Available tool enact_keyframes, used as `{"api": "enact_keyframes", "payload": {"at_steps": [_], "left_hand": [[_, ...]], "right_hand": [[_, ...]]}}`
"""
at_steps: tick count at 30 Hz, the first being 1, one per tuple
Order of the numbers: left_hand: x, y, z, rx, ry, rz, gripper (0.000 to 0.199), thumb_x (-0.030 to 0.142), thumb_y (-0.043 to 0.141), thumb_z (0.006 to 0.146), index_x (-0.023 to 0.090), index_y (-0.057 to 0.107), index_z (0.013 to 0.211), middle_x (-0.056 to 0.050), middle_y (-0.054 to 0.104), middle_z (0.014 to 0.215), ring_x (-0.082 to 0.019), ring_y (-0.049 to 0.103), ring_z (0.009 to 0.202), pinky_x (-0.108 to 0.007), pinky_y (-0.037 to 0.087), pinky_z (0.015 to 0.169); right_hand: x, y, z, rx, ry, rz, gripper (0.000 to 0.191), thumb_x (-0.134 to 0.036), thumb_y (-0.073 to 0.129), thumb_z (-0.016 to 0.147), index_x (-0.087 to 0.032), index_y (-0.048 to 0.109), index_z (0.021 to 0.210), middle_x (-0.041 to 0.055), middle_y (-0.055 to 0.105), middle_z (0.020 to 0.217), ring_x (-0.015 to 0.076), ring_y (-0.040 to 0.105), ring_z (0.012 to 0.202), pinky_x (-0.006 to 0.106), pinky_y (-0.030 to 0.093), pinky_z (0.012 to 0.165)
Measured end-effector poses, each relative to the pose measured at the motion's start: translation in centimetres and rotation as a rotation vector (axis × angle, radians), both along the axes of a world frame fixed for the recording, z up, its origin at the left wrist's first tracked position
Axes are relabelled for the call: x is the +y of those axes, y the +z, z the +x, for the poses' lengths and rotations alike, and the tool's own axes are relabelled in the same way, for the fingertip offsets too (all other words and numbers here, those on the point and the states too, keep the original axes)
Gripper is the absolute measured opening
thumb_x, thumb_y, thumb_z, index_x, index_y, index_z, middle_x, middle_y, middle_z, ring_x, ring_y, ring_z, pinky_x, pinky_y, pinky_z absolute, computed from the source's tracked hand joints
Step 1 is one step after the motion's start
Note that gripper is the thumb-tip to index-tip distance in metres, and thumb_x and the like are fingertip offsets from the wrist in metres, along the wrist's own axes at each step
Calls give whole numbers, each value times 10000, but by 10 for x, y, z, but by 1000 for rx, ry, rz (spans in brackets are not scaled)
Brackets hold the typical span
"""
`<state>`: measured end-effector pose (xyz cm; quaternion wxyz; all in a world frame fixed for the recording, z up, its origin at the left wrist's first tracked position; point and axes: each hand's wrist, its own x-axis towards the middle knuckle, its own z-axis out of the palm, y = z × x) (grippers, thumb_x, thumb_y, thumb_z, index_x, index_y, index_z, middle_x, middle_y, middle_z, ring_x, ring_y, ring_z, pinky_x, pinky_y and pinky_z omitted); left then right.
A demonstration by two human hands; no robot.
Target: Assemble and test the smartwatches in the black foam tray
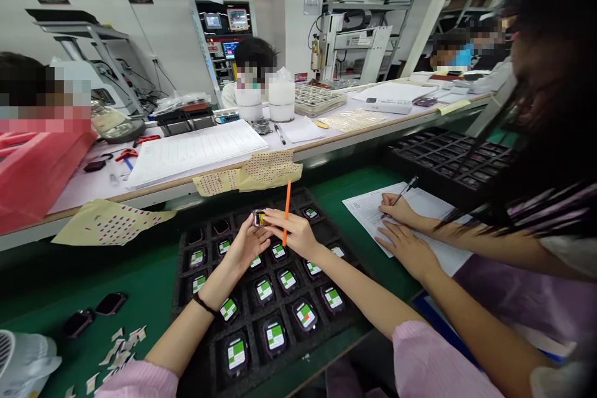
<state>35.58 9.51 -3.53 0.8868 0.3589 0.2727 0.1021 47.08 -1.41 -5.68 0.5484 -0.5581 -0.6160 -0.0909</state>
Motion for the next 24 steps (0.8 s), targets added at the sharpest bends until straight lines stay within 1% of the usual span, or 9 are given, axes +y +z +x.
{"api": "enact_keyframes", "payload": {"at_steps": [2, 4, 7, 11, 15, 20, 24], "left_hand": [[1, -2, 0, -1, -12, 30, 328, 436, 451, 890, 175, 638, 824, -42, 652, 815, -113, 612, 760, -177, 475, 608], [2, -3, 0, 18, -36, 97, 319, 467, 485, 863, 191, 645, 858, -50, 664, 881, -141, 614, 856, -196, 477, 643], [4, -7, -1, 40, -65, 179, 337, 514, 527, 824, 212, 649, 911, -59, 669, 967, -186, 593, 998, -231, 481, 696], [7, -12, -3, 33, -77, 230, 324, 517, 552, 814, 244, 650, 959, -48, 672, 1009, -206, 557, 1096, -267, 487, 765], [8, -16, -4, 15, -54, 210, 277, 481, 581, 811, 254, 661, 949, -41, 679, 996, -204, 552, 1108, -289, 490, 814], [6, -14, -3, 7, -72, 146, 281, 489, 572, 820, 246, 671, 922, -44, 677, 1016, -195, 549, 1117, -279, 492, 833], [4, -15, -3, -42, -93, 153, 298, 498, 572, 818, 235, 664, 924, -52, 670, 1037, -197, 556, 1115, -313, 473, 923]], "right_hand": [[0, 0, 1, 7, 6, -10, 271, -247, 542, 896, -237, 649, 1145, 30, 639, 1194, 184, 578, 1142, 354, 467, 1016], [0, 1, 2, 14, 15, -28, 266, -249, 537, 899, -246, 653, 1138, 24, 645, 1183, 185, 586, 1132, 355, 477, 1006], [-1, 2, 3, 3, 12, -25, 270, -253, 534, 901, -228, 654, 1142, 38, 646, 1181, 186, 591, 1124, 348, 485, 997], [-1, 2, 0, 3, -21, -65, 266, -254, 534, 901, -240, 655, 1137, 25, 644, 1184, 183, 592, 1123, 347, 481, 1003], [1, 0, -2, 28, -16, -56, 263, -260, 530, 903, -231, 657, 1131, 24, 650, 1175, 183, 586, 1132, 347, 482, 1003], [-1, 3, -8, 56, 1, -31, 286, -248, 489, 925, -231, 632, 1171, 48, 636, 1193, 187, 566, 1157, 344, 472, 1017], [-1, 4, -17, -6, -67, -67, 359, -202, 399, 946, -240, 561, 1264, 86, 583, 1256, 183, 495, 1230, 333, 413, 1066]]}}
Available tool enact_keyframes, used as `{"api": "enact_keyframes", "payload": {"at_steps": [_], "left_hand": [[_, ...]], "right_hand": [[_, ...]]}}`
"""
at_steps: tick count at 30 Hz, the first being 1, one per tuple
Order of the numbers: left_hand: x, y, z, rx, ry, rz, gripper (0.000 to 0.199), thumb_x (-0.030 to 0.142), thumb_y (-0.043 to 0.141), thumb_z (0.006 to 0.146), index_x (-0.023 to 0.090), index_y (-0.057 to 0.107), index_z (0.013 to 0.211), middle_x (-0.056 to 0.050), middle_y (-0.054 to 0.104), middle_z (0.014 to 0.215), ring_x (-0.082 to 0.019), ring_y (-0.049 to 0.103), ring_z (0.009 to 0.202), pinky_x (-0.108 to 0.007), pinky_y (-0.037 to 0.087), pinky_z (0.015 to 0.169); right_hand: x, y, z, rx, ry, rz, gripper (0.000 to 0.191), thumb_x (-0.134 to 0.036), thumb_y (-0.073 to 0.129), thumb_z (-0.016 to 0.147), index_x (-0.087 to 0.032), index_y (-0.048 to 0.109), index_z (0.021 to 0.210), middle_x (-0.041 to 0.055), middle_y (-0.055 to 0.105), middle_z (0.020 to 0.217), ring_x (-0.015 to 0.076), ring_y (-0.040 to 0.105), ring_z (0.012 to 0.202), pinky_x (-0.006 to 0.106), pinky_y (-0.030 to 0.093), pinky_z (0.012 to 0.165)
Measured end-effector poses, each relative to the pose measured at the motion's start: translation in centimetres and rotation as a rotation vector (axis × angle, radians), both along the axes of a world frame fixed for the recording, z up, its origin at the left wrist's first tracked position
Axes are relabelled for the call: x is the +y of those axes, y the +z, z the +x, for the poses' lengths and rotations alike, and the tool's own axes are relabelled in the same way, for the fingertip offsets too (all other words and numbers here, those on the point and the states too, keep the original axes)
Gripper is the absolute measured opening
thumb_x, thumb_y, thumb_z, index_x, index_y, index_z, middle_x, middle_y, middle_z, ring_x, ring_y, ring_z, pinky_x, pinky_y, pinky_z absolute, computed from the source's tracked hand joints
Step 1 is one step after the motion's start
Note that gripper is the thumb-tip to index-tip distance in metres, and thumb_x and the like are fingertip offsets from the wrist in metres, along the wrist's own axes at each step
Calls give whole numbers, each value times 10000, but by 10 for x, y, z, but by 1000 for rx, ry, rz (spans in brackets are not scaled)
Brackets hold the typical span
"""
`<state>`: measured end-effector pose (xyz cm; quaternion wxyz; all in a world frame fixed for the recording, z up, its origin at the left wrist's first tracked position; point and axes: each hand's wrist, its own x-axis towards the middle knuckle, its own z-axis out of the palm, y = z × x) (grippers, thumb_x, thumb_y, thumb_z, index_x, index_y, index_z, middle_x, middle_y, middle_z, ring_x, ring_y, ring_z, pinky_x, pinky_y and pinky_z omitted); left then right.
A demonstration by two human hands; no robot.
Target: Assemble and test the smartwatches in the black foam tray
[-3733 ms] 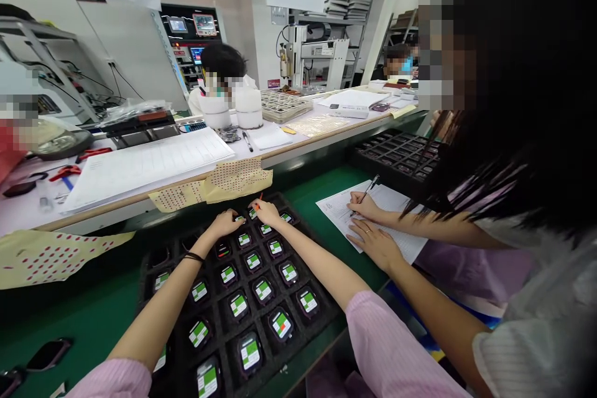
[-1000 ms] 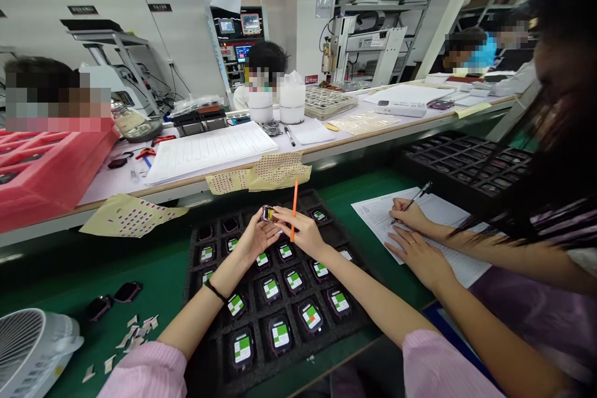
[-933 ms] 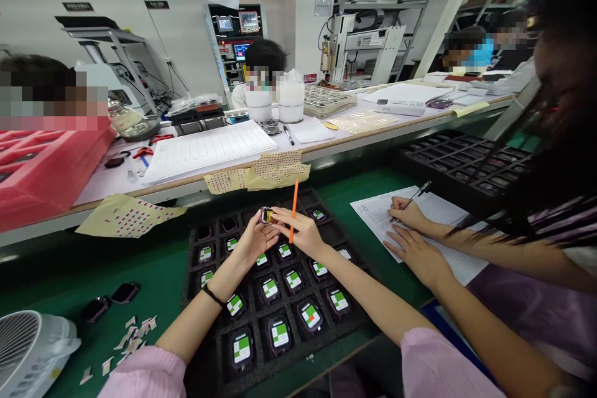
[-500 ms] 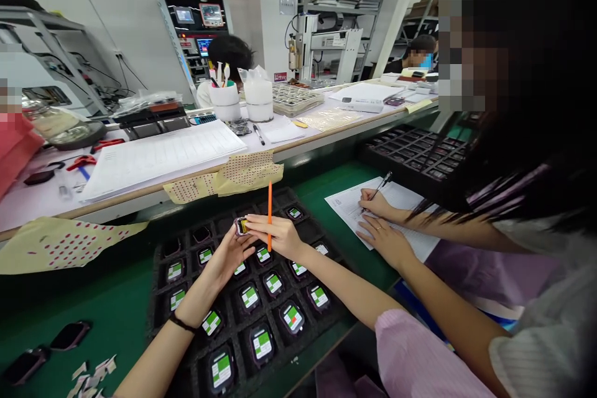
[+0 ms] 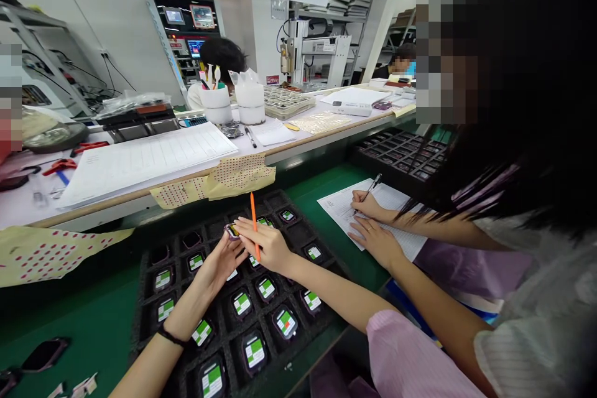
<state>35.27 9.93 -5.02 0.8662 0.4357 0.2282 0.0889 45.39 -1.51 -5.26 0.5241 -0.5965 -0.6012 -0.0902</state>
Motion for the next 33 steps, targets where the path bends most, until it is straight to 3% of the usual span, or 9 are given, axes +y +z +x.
{"api": "enact_keyframes", "payload": {"at_steps": [6, 9, 13, 17, 21, 24, 30, 33], "left_hand": [[-4, -2, -1, -71, -3, -86, 364, 514, 550, 829, 210, 657, 998, -62, 654, 1054, -192, 578, 1073, -282, 498, 873], [-7, 0, -2, -53, 18, -111, 334, 503, 550, 835, 200, 665, 915, -53, 666, 933, -175, 613, 943, -275, 510, 826], [-11, 3, -3, -76, 35, -136, 292, 481, 559, 837, 213, 656, 905, -39, 661, 899, -167, 620, 872, -270, 520, 767], [-14, 5, -4, -88, 12, -118, 325, 499, 561, 829, 209, 644, 951, -51, 657, 975, -183, 609, 950, -287, 511, 809], [-14, 6, -4, -106, -21, -102, 375, 526, 575, 810, 200, 631, 987, -54, 650, 998, -189, 597, 990, -302, 495, 854], [-16, 6, -4, -106, -14, -107, 371, 534, 555, 822, 205, 628, 977, -51, 649, 1005, -187, 596, 977, -304, 487, 850], [-18, 6, -6, -143, 17, -214, 275, 426, 545, 867, 167, 630, 829, -34, 658, 841, -139, 620, 822, -266, 486, 807], [-14, 8, -7, -149, 81, -264, 237, 358, 536, 881, 149, 642, 851, -54, 683, 893, -140, 636, 859, -267, 477, 851]], "right_hand": [[7, -5, -5, -100, -94, -87, 408, -315, 502, 891, -190, 531, 1279, 99, 568, 1282, 226, 482, 1240, 354, 408, 1083], [7, -2, -7, -29, -98, -122, 372, -254, 417, 928, -310, 502, 1286, 11, 546, 1308, 172, 464, 1254, 319, 375, 1107], [4, 1, -10, 46, -75, -128, 438, -189, 424, 905, -401, 450, 1289, -85, 513, 1329, 167, 453, 1262, 408, 356, 1123], [5, -3, -9, -33, -106, -87, 455, -149, 415, 891, -363, 487, 1286, -10, 536, 1312, 174, 461, 1251, 341, 328, 1132], [9, -11, -4, -257, -172, 23, 424, -115, 378, 891, -152, 518, 1289, 123, 582, 1255, 204, 496, 1227, 375, 386, 1095], [11, -15, -2, -350, -175, 118, 404, -106, 383, 889, -58, 524, 1264, 162, 605, 1218, 214, 511, 1216, 395, 425, 1064], [10, -13, -2, -298, -147, 121, 395, -113, 415, 907, -141, 524, 1285, 113, 636, 1188, 203, 563, 1161, 396, 465, 1017], [6, -7, 7, -164, -55, 60, 374, -211, 500, 906, -185, 533, 1277, 96, 636, 1193, 206, 596, 1116, 371, 494, 970]]}}
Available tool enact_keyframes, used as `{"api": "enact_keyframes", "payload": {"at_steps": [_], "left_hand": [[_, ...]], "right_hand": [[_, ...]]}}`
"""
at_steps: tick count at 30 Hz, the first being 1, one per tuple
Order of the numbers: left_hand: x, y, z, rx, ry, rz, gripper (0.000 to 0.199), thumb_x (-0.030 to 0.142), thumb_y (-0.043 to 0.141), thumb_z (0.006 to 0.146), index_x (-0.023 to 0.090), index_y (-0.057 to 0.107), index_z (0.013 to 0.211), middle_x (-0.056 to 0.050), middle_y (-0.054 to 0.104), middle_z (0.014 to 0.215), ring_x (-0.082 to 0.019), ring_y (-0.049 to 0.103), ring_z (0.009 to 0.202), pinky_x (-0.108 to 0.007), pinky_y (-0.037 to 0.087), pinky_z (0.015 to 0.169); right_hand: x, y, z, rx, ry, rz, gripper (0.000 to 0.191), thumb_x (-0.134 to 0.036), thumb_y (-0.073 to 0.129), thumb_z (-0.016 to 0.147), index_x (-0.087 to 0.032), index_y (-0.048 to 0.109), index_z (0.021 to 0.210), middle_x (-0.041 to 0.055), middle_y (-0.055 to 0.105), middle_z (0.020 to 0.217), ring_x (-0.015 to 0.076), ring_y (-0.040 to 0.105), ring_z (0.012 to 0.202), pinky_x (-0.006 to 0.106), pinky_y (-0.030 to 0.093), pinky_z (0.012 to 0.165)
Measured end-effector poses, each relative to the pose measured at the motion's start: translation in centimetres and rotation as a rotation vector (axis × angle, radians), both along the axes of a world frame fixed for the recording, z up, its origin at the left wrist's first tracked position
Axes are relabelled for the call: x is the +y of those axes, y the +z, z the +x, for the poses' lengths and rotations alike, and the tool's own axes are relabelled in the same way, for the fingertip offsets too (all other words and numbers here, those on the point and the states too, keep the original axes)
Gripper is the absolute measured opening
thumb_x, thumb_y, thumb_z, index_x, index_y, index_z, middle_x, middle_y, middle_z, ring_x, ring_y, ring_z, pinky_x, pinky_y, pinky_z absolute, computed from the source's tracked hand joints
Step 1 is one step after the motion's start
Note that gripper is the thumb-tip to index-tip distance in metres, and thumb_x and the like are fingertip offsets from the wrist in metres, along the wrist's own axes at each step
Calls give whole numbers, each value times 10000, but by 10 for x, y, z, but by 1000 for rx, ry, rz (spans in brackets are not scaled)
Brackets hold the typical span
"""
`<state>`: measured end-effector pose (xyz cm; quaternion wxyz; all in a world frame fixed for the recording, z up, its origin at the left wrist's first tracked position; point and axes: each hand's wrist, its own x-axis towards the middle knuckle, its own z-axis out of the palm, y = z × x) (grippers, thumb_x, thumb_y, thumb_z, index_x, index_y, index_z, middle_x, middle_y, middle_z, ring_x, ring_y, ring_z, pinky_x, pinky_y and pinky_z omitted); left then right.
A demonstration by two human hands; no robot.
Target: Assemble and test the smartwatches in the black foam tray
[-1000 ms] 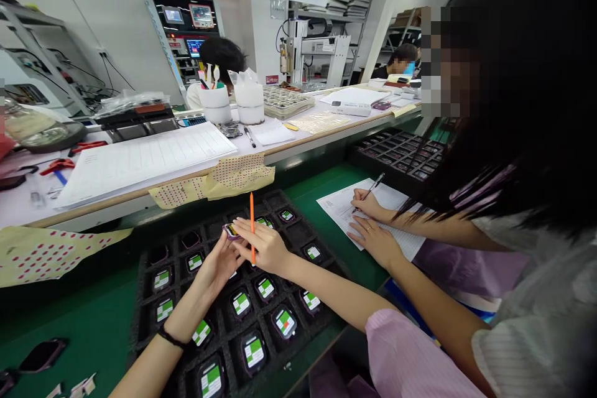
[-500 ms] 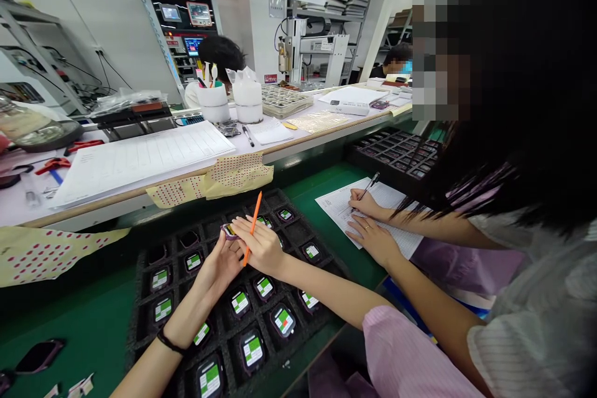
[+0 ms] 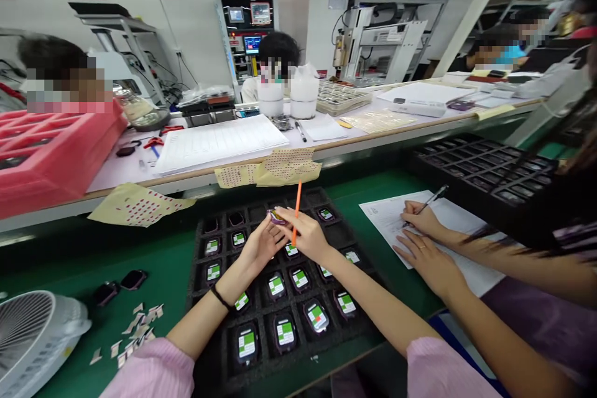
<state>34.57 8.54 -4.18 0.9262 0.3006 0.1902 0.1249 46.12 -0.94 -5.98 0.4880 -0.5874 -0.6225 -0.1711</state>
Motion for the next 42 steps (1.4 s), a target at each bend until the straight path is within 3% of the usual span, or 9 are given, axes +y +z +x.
{"api": "enact_keyframes", "payload": {"at_steps": [2, 5, 8, 12, 16, 23, 32, 38, 42], "left_hand": [[5, 2, -1, 15, 30, -2, 243, 350, 529, 881, 141, 649, 910, -82, 683, 1010, -164, 629, 967, -275, 466, 889], [12, 3, 0, 62, 71, 44, 217, 310, 569, 852, 131, 647, 946, -100, 662, 1096, -184, 605, 1059, -260, 471, 884], [15, 0, 1, 146, 136, 161, 167, 190, 680, 746, 148, 631, 900, -70, 681, 1018, -158, 645, 939, -233, 496, 798], [15, -4, 3, 202, 145, 357, 376, 120, 785, 586, 173, 589, 902, -24, 694, 910, -94, 627, 718, -191, 472, 646], [11, -5, 2, 205, 67, 498, 484, 201, 820, 563, 187, 563, 974, 1, 694, 833, -76, 599, 715, -171, 433, 662], [11, -8, 2, 219, 26, 563, 551, 263, 833, 537, 193, 549, 1004, 21, 676, 798, -69, 564, 689, -182, 398, 665], [13, -12, 2, 216, -6, 626, 549, 272, 823, 558, 202, 529, 1016, 8, 680, 837, -86, 575, 683, -203, 400, 640], [15, -16, 1, 130, -32, 797, 602, 268, 817, 564, 184, 534, 1090, -52, 688, 972, -171, 625, 901, -305, 444, 854], [15, -17, 0, 117, -20, 919, 605, 294, 805, 579, 179, 533, 1107, -65, 677, 974, -185, 629, 866, -329, 465, 828]], "right_hand": [[-4, 4, 12, 146, 15, -48, 379, -274, 546, 888, -190, 543, 1258, 97, 652, 1163, 208, 633, 1049, 349, 516, 918], [-6, 5, 33, 328, -106, -215, 290, -269, 535, 886, -177, 600, 1153, 75, 710, 968, 198, 684, 868, 325, 535, 815], [-2, -1, 48, 332, -295, -497, 242, -220, 518, 877, -153, 621, 1085, 63, 700, 816, 210, 672, 801, 330, 508, 786], [8, -12, 54, 321, -402, -635, 315, -220, 528, 861, -101, 576, 1149, 140, 664, 940, 263, 633, 921, 369, 463, 821], [15, -17, 59, 313, -351, -733, 478, -261, 688, 745, -112, 549, 1178, 144, 609, 1065, 257, 597, 973, 350, 449, 832], [14, -12, 73, 303, -221, -816, 619, -145, 775, 572, -87, 570, 1154, 93, 612, 963, 230, 578, 955, 323, 440, 828], [24, -11, 78, 376, -148, -835, 502, -127, 747, 572, -126, 634, 1061, 24, 629, 780, 187, 599, 756, 282, 428, 686], [26, -18, 69, 494, -18, -798, 434, -104, 780, 501, -140, 655, 915, -44, 599, 633, 123, 567, 596, 233, 419, 589], [24, -20, 63, 595, 46, -699, 433, -78, 743, 522, -151, 624, 933, -48, 600, 660, 105, 564, 595, 229, 438, 595]]}}
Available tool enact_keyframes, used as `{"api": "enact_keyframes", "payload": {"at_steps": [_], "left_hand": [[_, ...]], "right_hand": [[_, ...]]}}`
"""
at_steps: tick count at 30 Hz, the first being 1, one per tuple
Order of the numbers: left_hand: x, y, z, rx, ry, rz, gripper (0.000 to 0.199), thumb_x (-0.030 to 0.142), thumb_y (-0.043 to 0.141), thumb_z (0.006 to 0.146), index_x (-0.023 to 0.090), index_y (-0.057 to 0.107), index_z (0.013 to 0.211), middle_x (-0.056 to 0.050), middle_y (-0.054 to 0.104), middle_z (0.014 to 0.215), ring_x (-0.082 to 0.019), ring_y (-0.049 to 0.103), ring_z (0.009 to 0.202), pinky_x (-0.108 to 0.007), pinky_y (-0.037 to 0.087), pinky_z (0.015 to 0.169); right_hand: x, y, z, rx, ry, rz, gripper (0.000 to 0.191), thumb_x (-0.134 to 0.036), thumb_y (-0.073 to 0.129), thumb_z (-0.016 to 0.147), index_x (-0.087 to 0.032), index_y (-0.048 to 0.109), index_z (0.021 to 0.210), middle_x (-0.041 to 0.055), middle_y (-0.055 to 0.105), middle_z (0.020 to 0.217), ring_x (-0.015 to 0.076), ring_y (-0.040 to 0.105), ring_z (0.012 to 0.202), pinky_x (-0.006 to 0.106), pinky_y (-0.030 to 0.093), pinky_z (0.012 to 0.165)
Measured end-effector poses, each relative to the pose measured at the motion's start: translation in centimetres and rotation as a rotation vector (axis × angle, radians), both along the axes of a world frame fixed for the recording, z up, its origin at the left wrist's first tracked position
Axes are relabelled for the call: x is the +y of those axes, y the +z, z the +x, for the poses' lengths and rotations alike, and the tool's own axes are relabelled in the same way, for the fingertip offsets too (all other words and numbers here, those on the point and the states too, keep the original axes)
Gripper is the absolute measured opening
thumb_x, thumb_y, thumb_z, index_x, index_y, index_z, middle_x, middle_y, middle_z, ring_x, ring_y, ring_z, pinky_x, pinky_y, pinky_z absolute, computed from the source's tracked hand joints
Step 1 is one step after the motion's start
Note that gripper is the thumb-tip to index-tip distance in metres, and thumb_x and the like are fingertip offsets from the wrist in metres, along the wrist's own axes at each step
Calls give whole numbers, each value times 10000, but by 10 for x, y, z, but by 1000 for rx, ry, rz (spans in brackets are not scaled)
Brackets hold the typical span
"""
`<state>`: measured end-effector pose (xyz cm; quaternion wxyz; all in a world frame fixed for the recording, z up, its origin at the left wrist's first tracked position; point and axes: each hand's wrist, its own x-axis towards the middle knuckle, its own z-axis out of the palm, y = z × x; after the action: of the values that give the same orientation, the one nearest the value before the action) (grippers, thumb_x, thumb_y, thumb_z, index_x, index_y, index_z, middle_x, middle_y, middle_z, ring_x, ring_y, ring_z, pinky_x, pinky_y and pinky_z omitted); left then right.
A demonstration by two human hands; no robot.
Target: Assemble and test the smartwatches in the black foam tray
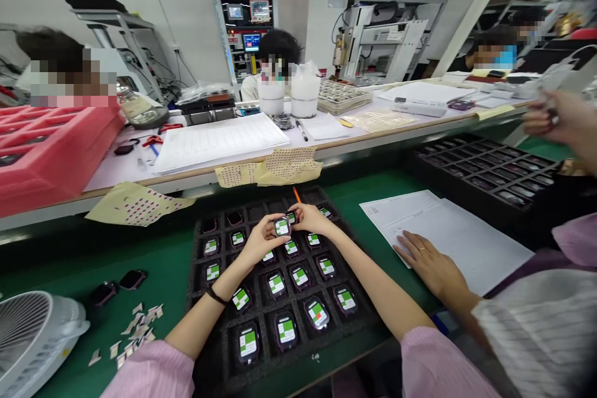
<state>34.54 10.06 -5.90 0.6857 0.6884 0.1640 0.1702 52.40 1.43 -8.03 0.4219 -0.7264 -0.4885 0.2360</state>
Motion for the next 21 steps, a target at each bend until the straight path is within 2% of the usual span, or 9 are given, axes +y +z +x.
{"api": "enact_keyframes", "payload": {"at_steps": [3, 8, 10, 14, 18, 21], "left_hand": [[-1, -1, -1, -26, 11, 12, 576, 289, 784, 616, 184, 518, 1116, -71, 660, 999, -183, 622, 882, -318, 463, 820], [-1, -2, -2, -47, 40, -4, 596, 287, 782, 624, 193, 501, 1141, -72, 641, 1024, -177, 612, 902, -289, 457, 812], [1, -3, -1, -43, 61, -13, 596, 318, 771, 640, 195, 497, 1154, -70, 642, 1019, -171, 615, 863, -273, 463, 759], [6, -9, 2, -12, 106, -32, 559, 477, 677, 712, 190, 515, 1164, -62, 647, 951, -147, 607, 677, -238, 421, 558], [11, -13, 4, -33, 105, -21, 547, 503, 652, 721, 196, 524, 1155, -56, 641, 938, -149, 609, 663, -234, 403, 533], [10, -11, 2, -53, 83, 8, 524, 452, 664, 723, 195, 513, 1154, -58, 629, 954, -159, 616, 690, -232, 397, 532]], "right_hand": [[-5, 4, -2, 119, -22, 99, 462, -150, 721, 590, -162, 567, 1026, -18, 614, 758, 107, 577, 624, 234, 453, 582], [-15, 14, -8, 687, -16, 361, 515, -222, 777, 575, -204, 539, 1032, -28, 589, 716, 112, 563, 533, 211, 392, 426], [-16, 17, -12, 802, -11, 396, 522, -207, 796, 557, -209, 549, 1018, -32, 581, 703, 114, 569, 528, 205, 383, 409], [-16, 18, -18, 915, 23, 364, 535, -209, 804, 571, -212, 549, 1041, -5, 595, 793, 144, 634, 601, 211, 420, 441], [-18, 19, -21, 927, 54, 356, 480, -260, 772, 632, -216, 544, 1052, 20, 589, 899, 166, 665, 664, 221, 445, 477], [-18, 17, -23, 886, 72, 387, 558, -209, 795, 593, -237, 531, 1083, 31, 570, 997, 181, 669, 756, 224, 466, 516]]}}
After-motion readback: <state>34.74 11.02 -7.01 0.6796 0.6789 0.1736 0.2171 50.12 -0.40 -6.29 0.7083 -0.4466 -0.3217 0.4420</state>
